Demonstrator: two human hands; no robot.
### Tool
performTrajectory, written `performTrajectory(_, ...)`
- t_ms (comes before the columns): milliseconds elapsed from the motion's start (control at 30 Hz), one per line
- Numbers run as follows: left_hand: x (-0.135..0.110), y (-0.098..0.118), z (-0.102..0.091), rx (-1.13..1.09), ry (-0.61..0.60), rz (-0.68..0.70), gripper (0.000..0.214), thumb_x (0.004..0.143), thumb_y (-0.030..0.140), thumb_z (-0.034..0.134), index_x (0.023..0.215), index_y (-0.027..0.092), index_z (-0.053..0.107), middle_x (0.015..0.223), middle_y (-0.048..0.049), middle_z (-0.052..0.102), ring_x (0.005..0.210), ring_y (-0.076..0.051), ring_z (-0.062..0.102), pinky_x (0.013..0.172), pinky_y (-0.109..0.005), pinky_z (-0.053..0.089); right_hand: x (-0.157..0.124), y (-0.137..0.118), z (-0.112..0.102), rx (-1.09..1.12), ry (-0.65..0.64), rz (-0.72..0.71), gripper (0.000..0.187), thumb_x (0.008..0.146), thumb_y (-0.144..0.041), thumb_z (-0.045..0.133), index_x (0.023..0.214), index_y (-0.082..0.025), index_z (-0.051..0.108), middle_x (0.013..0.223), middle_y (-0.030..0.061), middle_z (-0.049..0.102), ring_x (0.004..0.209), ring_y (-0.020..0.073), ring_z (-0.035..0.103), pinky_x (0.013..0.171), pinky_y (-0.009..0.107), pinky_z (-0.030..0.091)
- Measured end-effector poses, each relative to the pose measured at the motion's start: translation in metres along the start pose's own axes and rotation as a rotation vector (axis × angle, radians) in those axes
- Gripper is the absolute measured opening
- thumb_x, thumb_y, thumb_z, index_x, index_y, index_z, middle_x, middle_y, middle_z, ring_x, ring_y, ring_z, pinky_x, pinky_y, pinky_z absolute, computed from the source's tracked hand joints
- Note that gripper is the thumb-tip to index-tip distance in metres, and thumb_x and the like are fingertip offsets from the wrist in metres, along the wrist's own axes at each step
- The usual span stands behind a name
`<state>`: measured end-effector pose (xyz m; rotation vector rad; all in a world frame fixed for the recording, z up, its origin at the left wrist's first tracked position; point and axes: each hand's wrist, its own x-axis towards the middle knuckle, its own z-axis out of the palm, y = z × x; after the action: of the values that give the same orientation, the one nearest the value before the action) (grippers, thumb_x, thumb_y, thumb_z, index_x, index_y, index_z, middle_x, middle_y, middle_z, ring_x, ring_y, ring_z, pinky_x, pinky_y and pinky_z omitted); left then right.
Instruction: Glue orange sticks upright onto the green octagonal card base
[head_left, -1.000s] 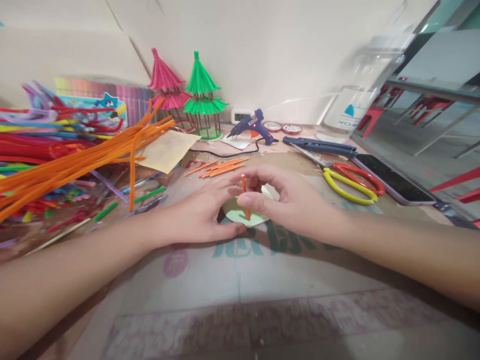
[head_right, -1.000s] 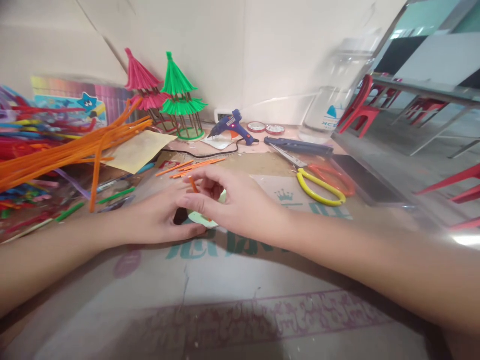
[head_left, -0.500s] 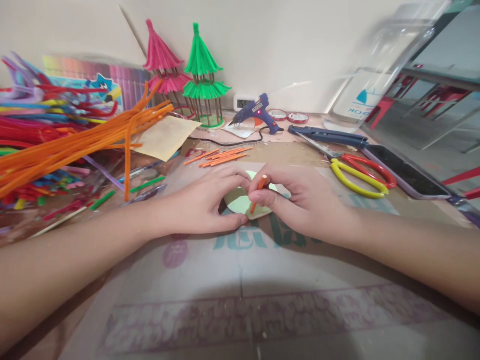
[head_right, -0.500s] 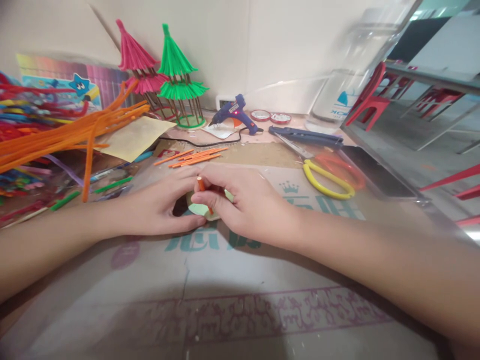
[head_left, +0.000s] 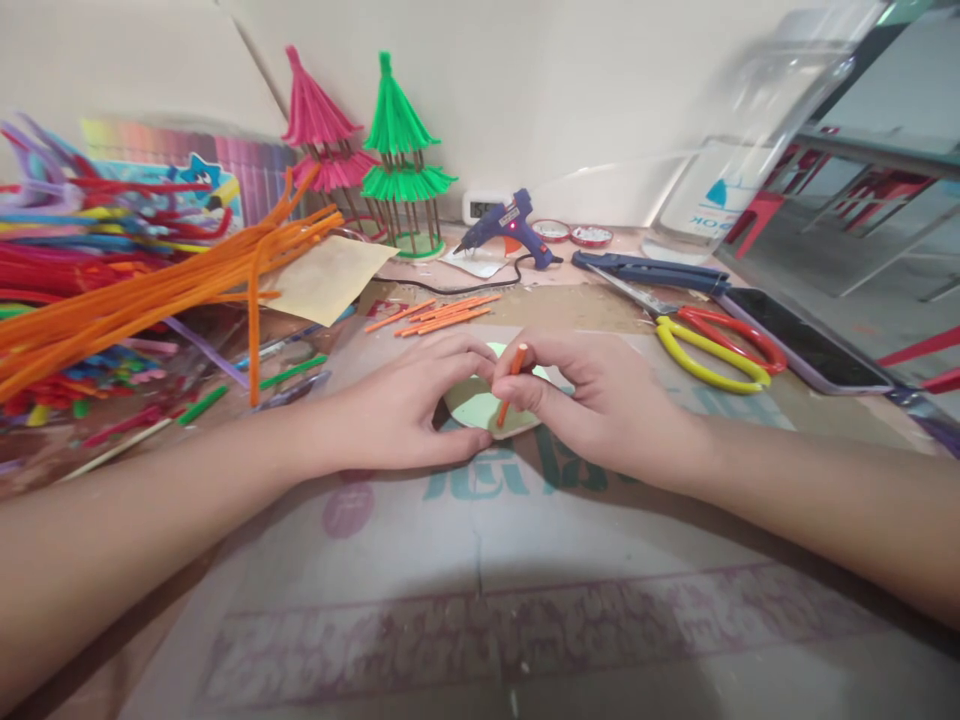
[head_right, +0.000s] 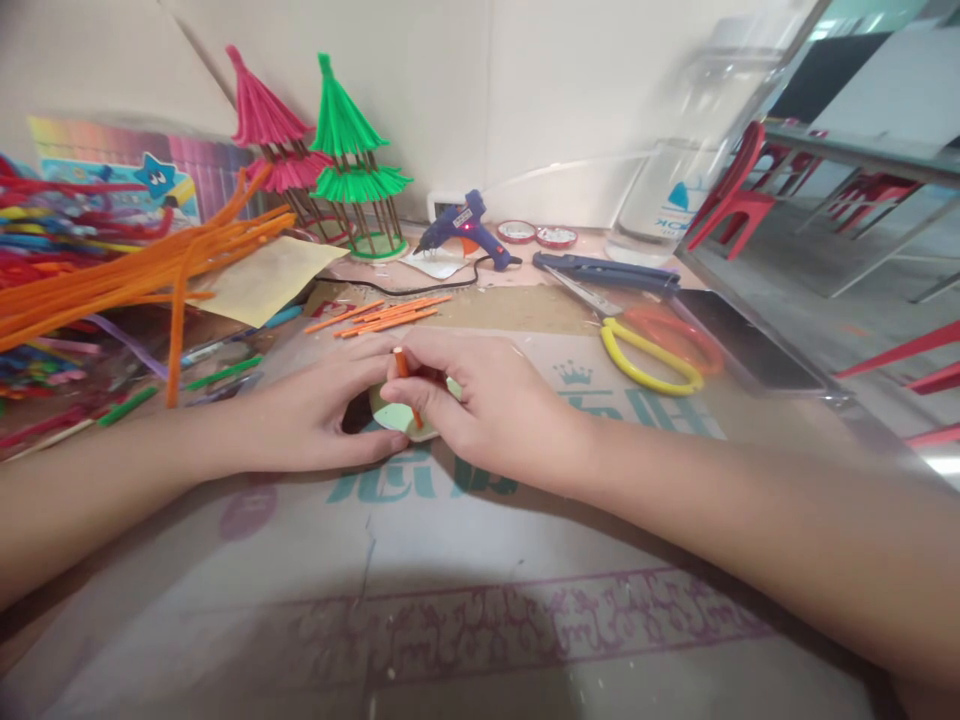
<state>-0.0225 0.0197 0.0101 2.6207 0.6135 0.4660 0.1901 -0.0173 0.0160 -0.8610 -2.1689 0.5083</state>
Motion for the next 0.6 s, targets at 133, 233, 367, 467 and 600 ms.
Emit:
performTrajectory(133,0.0004,0.0003,-0.0006,-0.004,-0.005,0.014,0.019,0.090,0.030,0.059,0.106,0.020,0.060,0.120,-0.0078,0.061,0.111,-0.023,0.057,0.100,-0.037,0.045,-0.0015,0.0017,0.0019,-0.007,0.000,0.036,0.022,0.098,-0.030,0.055,0.077,-0.020,0.056,0.072,-0.0023,0.062,0.066,0.0126,0.056,0.065,0.025,0.041)
performTrajectory(233,0.0007,0.0004,0.0001,-0.003,-0.002,0.002,0.015,0.092,0.029,0.057,0.103,0.019,0.059,0.118,-0.0081,0.061,0.110,-0.023,0.057,0.099,-0.036,0.045,-0.0024,0.0010,0.0030,-0.011,-0.005,0.046,0.022,0.098,-0.028,0.055,0.077,-0.021,0.054,0.073,-0.0023,0.063,0.068,0.0129,0.057,0.066,0.026,0.043)
performTrajectory(367,0.0009,0.0015,0.0013,-0.007,0.010,-0.006,0.011,0.090,0.029,0.059,0.096,0.020,0.058,0.115,-0.0063,0.063,0.108,-0.023,0.059,0.098,-0.036,0.046,-0.0029,0.0002,0.0031,0.052,0.000,0.062,0.018,0.098,-0.030,0.054,0.083,-0.021,0.057,0.076,-0.0015,0.064,0.070,0.0132,0.059,0.069,0.027,0.045)
performTrajectory(467,0.0005,0.0019,0.0011,-0.013,0.022,-0.003,0.011,0.090,0.031,0.060,0.095,0.021,0.057,0.111,-0.0053,0.065,0.107,-0.023,0.060,0.097,-0.037,0.047,-0.0033,0.0010,0.0029,0.104,0.029,0.048,0.020,0.099,-0.038,0.055,0.093,-0.019,0.060,0.079,-0.0006,0.065,0.072,0.0137,0.060,0.070,0.027,0.046)
performTrajectory(600,-0.0014,0.0000,0.0002,-0.012,0.034,0.014,0.014,0.091,0.030,0.059,0.102,0.021,0.059,0.114,-0.0060,0.066,0.108,-0.024,0.061,0.098,-0.038,0.048,-0.0046,0.0014,0.0024,0.171,0.056,0.042,0.021,0.099,-0.038,0.056,0.100,-0.018,0.060,0.082,-0.0004,0.065,0.075,0.0130,0.060,0.072,0.027,0.047)
